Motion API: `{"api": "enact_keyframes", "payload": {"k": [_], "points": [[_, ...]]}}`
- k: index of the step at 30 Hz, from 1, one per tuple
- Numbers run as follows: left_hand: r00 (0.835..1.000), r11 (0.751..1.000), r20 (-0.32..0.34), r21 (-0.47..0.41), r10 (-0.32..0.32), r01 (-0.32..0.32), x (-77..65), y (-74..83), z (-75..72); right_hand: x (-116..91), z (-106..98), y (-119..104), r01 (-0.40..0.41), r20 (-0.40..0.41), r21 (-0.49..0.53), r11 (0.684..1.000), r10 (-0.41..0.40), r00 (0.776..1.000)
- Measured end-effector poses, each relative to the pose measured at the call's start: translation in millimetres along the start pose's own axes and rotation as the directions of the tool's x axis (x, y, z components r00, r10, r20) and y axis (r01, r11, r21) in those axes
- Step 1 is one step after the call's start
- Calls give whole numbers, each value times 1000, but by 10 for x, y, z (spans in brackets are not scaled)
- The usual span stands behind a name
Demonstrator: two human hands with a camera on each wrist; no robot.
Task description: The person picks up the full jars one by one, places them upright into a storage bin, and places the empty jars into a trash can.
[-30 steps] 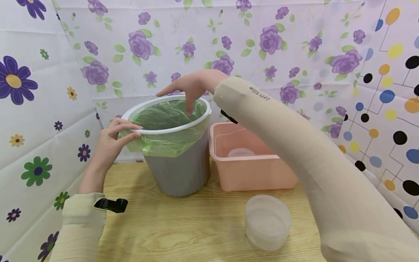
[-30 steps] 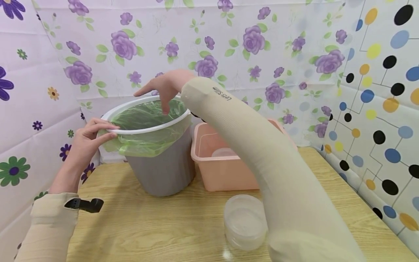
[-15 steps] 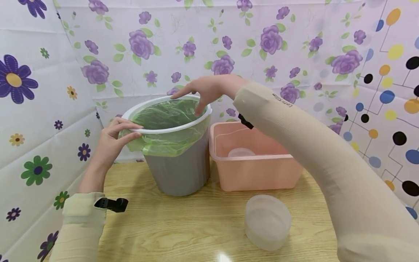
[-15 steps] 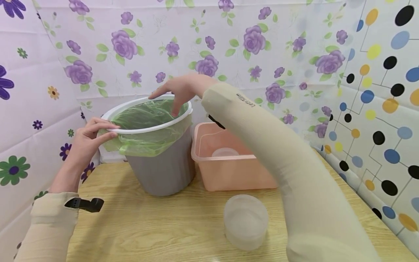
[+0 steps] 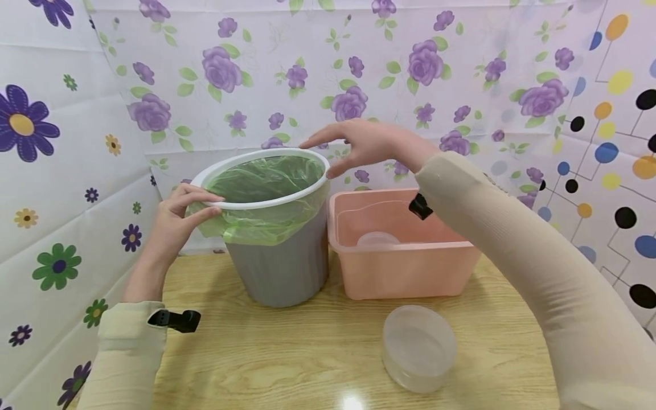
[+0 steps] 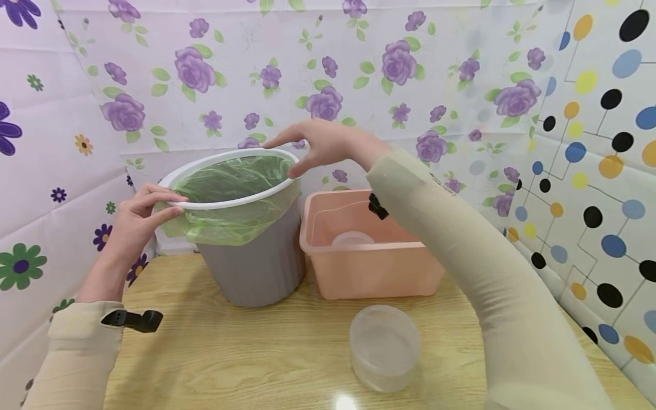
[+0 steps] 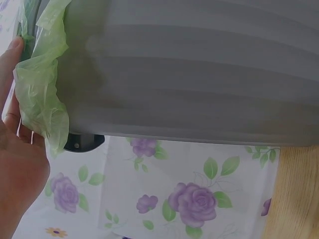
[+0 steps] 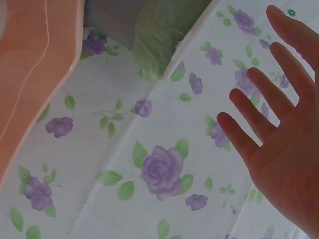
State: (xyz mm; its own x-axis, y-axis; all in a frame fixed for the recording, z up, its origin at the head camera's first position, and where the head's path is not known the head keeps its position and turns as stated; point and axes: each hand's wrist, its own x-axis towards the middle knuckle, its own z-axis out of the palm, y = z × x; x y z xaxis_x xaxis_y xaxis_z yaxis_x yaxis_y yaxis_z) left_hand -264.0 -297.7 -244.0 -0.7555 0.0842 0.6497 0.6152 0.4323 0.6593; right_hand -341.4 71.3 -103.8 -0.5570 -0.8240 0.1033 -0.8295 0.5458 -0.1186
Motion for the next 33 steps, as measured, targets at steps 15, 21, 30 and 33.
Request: {"api": "enact_keyframes", "payload": {"k": [15,21,30,33], "points": [[1000,1000,2,4,-1,1,16,-23,-7,-754,672,256,115,-317,85,990,-82,945],[1000,1000,2,-6,-4,4,5,-30,-13,-935,899,205,117,-328,94,989,-80,941],[1000,1000,0,-20,-10,10,12,-25,-9,-1211,1200,120,151,-344,54,987,-123,931],[1000,1000,-1,-27,-10,10,13,-28,-11,-1291,1274,96,170,-360,56,984,-139,923]]}}
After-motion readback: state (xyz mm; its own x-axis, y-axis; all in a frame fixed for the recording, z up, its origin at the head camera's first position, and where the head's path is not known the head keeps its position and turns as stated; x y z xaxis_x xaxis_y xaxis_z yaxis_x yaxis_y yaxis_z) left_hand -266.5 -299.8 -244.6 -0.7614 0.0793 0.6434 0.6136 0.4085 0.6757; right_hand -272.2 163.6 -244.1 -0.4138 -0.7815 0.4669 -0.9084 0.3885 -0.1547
